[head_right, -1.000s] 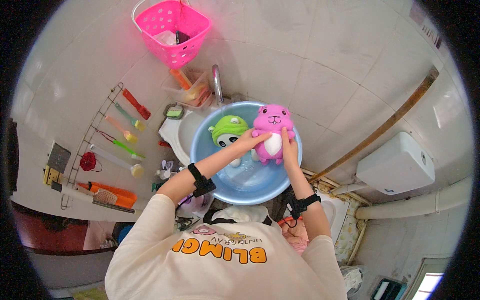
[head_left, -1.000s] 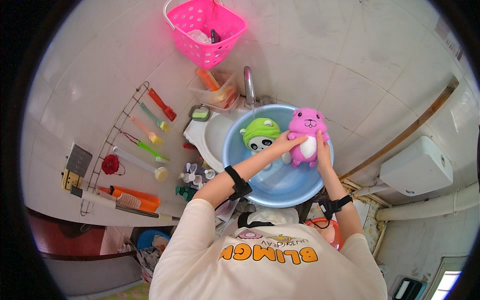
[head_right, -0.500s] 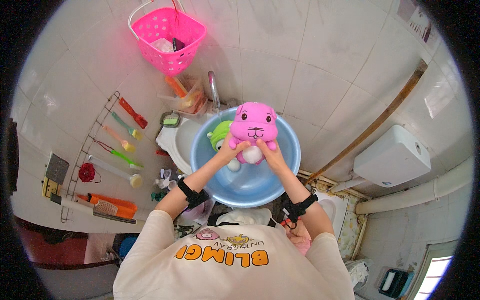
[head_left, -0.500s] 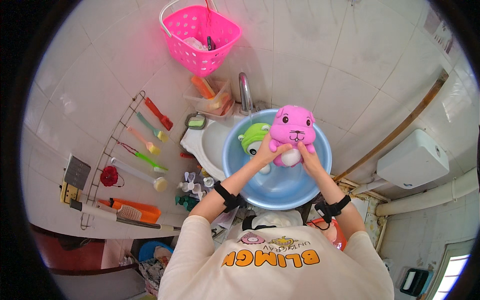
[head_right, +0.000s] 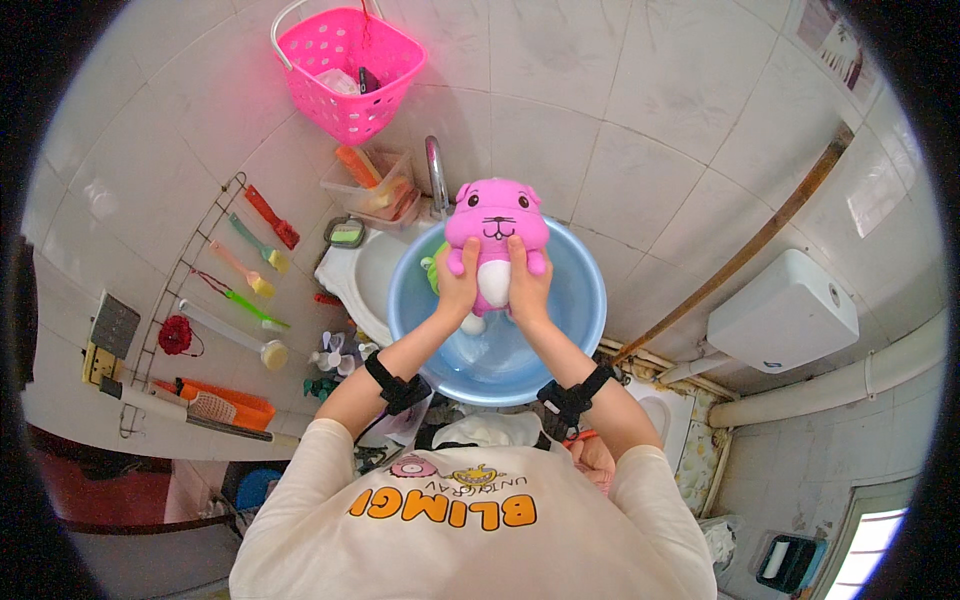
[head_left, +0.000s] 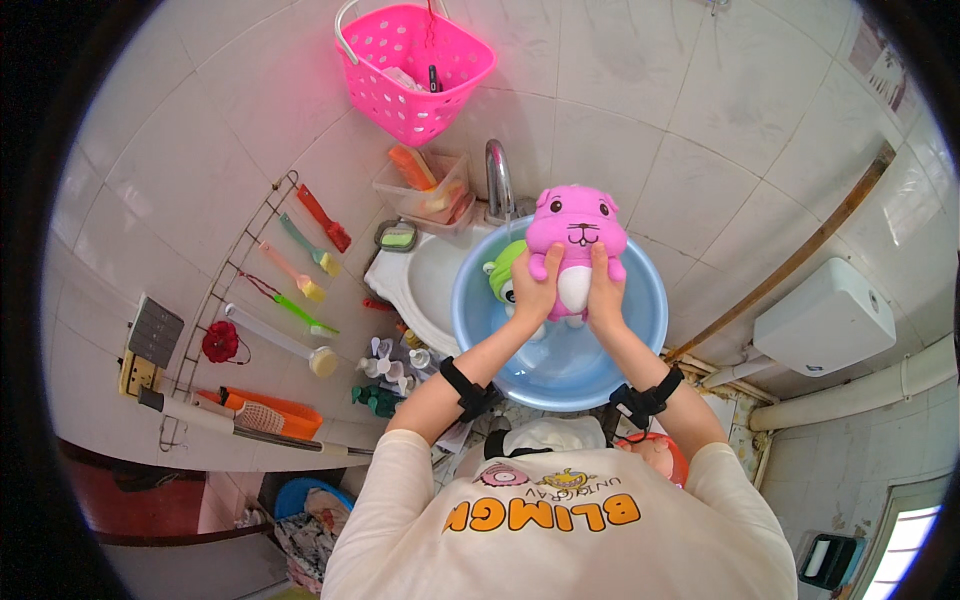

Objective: The person washes plush toys by hand in a basin of water inside a sink and then moves them into a bucket of water on the floor. They scrub the toys with their hands in both containers.

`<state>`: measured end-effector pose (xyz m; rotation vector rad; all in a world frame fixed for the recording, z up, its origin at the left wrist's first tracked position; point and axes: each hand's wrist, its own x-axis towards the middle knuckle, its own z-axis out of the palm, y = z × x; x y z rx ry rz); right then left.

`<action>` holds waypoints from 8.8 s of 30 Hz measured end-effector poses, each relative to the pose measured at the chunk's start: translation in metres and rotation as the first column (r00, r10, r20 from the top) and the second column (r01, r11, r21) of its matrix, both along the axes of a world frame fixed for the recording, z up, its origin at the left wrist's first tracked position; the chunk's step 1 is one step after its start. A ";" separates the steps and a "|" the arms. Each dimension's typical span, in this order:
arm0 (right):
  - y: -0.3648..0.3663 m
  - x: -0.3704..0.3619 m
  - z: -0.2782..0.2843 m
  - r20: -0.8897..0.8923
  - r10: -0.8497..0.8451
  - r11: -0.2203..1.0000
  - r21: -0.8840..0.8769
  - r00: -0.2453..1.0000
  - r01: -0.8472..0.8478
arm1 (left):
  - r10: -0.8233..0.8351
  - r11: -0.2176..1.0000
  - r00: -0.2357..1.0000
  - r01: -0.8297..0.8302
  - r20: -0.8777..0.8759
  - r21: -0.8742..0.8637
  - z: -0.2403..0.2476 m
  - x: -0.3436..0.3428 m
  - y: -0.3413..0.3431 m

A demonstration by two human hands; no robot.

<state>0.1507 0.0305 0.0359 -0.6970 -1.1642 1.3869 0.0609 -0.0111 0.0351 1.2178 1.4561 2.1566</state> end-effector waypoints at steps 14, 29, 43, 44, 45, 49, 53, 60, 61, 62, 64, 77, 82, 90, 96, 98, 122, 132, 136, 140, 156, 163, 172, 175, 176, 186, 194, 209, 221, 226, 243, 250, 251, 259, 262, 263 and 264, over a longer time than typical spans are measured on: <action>0.010 -0.009 0.009 0.058 -0.081 0.989 -0.120 0.995 0.088 | 0.133 0.986 0.984 -0.119 0.123 -0.116 0.012 0.002 -0.002; 0.020 0.035 -0.015 0.184 0.390 0.897 0.145 0.902 -0.417 | -0.477 0.879 0.873 0.472 -0.098 -0.069 -0.004 -0.050 -0.014; 0.018 0.036 0.036 -0.139 0.549 0.792 -0.229 0.824 -0.566 | -0.337 0.941 0.938 0.336 -0.075 -0.027 0.000 -0.045 -0.010; 0.019 0.036 0.036 -0.115 0.499 0.817 -0.270 0.859 -0.510 | -0.462 0.886 0.870 0.460 -0.172 -0.050 0.003 -0.050 -0.011; 0.019 0.036 0.036 -0.117 0.498 0.817 -0.269 0.859 -0.510 | -0.573 0.816 0.777 0.572 -0.261 -0.088 0.006 -0.055 -0.012; 0.023 0.040 0.022 -0.086 0.470 0.850 -0.225 0.879 -0.476 | -0.857 0.494 0.479 0.869 0.191 0.036 0.017 -0.061 -0.013; 0.017 0.030 0.020 0.019 0.382 0.924 0.029 0.924 -0.382 | -0.613 0.756 0.730 0.653 0.303 -0.044 0.025 -0.045 -0.012; 0.018 0.043 0.043 0.055 0.414 0.886 0.204 0.909 -0.416 | -0.542 0.830 0.840 0.538 0.011 -0.151 0.043 -0.037 -0.015; 0.018 0.044 0.044 0.099 0.401 0.882 0.226 0.911 -0.413 | -0.537 0.835 0.842 0.522 -0.054 -0.175 0.043 -0.037 -0.016; 0.018 0.045 0.046 0.142 0.387 0.877 0.248 0.911 -0.411 | -0.538 0.835 0.841 0.522 -0.054 -0.175 0.044 -0.036 -0.016; 0.012 0.043 0.051 0.166 0.352 0.900 0.209 0.921 -0.382 | -0.546 0.830 0.834 0.524 -0.083 -0.191 0.046 -0.035 -0.018; 0.002 0.011 0.037 0.104 0.021 0.960 0.277 0.994 -0.049 | -0.168 0.985 0.983 0.170 0.077 -0.015 0.040 -0.005 -0.010; 0.002 0.008 0.034 0.121 0.013 0.975 0.221 0.993 -0.039 | -0.081 0.994 0.988 0.090 0.132 -0.061 0.034 -0.005 -0.011; 0.011 0.002 0.014 0.135 -0.019 0.986 0.168 0.991 -0.004 | 0.000 0.996 0.997 0.008 0.082 -0.087 0.021 -0.006 -0.009; 0.017 0.001 0.005 0.185 -0.031 0.988 0.154 0.982 0.002 | 0.011 0.985 0.998 -0.022 -0.065 -0.170 0.013 -0.013 -0.009; 0.023 0.001 -0.005 0.127 0.052 0.992 0.111 0.991 -0.067 | -0.001 0.978 0.996 -0.017 -0.086 -0.210 0.011 -0.017 -0.009; 0.043 0.069 -0.024 0.840 0.317 0.843 -0.037 0.440 -0.536 | -0.768 0.345 0.638 0.346 -0.051 -0.873 -0.022 -0.061 -0.033; 0.017 0.074 -0.021 0.943 0.192 0.736 0.045 0.272 -0.676 | -0.836 0.416 0.438 0.115 -0.330 -0.902 -0.024 -0.068 -0.031; 0.002 0.067 -0.014 0.962 -0.091 0.604 0.260 0.259 -0.754 | -0.847 0.447 0.385 0.146 -0.365 -0.883 -0.011 -0.063 -0.029; -0.011 0.057 0.000 0.982 -0.141 0.536 0.179 0.122 -0.825 | -0.865 0.442 0.279 0.030 -0.417 -0.896 -0.014 -0.045 -0.025; -0.007 0.049 -0.008 0.978 -0.090 0.540 -0.111 -0.188 -0.835 | -0.943 0.187 0.280 0.004 -0.179 -0.982 -0.031 -0.034 -0.018; -0.010 0.052 -0.039 0.981 -0.102 0.477 -0.099 -0.167 -0.873 | -0.909 0.377 0.197 0.016 -0.366 -0.926 -0.047 -0.036 -0.019; -0.016 0.063 -0.061 0.993 -0.076 0.459 -0.050 -0.095 -0.887 | -0.965 0.241 0.112 0.016 -0.237 -0.970 -0.069 -0.022 -0.014; -0.013 0.067 -0.067 0.996 -0.056 0.458 -0.040 -0.074 -0.888 | -0.965 0.210 0.155 -0.016 -0.210 -0.978 -0.068 -0.018 -0.013; -0.012 0.069 -0.069 0.998 -0.059 0.446 0.000 -0.029 -0.895 | -0.967 0.198 0.161 -0.031 -0.200 -0.980 -0.065 -0.017 -0.012; -0.013 0.062 -0.080 0.998 0.033 0.433 0.025 0.044 -0.901 | -0.960 0.179 0.203 -0.071 -0.190 -0.981 -0.069 -0.024 -0.017; -0.005 0.069 -0.086 0.992 0.123 0.460 -0.052 0.006 -0.886 | -0.961 0.184 0.202 -0.035 -0.187 -0.982 -0.074 -0.016 -0.017; 0.005 0.068 -0.088 0.990 0.105 0.475 -0.134 -0.095 -0.870 | -0.951 0.182 0.254 -0.011 -0.178 -0.983 -0.085 -0.010 -0.010; 0.010 0.066 -0.091 0.994 0.099 0.479 -0.096 -0.055 -0.873 | -0.929 0.171 0.329 -0.026 -0.170 -0.985 -0.095 -0.008 -0.008; 0.013 0.063 -0.090 0.992 0.122 0.487 -0.099 -0.045 -0.868 | -0.946 0.156 0.285 -0.021 -0.156 -0.987 -0.089 -0.015 -0.004; 0.005 0.058 -0.095 0.994 0.106 0.509 -0.020 0.039 -0.861 | -0.906 0.271 0.332 -0.022 -0.263 -0.962 -0.090 -0.018 -0.013; 0.008 0.052 -0.092 0.994 0.110 0.527 -0.062 -0.005 -0.848 | -0.880 0.306 0.378 -0.013 -0.288 -0.952 -0.099 -0.015 -0.013; 0.009 0.052 -0.093 0.992 0.122 0.530 -0.083 -0.021 -0.844 | -0.875 0.311 0.385 -0.019 -0.294 -0.950 -0.100 -0.014 -0.012; 0.016 0.047 -0.099 0.988 0.148 0.535 -0.118 -0.045 -0.837 | -0.863 0.305 0.407 -0.052 -0.299 -0.951 -0.103 -0.013 -0.008; 0.017 0.044 -0.102 0.990 0.131 0.525 -0.121 -0.060 -0.842 | -0.870 0.270 0.407 -0.080 -0.279 -0.960 -0.106 -0.012 -0.007; 0.017 0.043 -0.104 0.990 0.110 0.524 -0.130 -0.084 -0.842 | -0.860 0.295 0.415 -0.071 -0.298 -0.953 -0.106 -0.012 -0.008; 0.017 0.043 -0.107 0.990 0.112 0.522 -0.130 -0.084 -0.843 | -0.849 0.321 0.422 -0.064 -0.317 -0.945 -0.105 -0.012 -0.008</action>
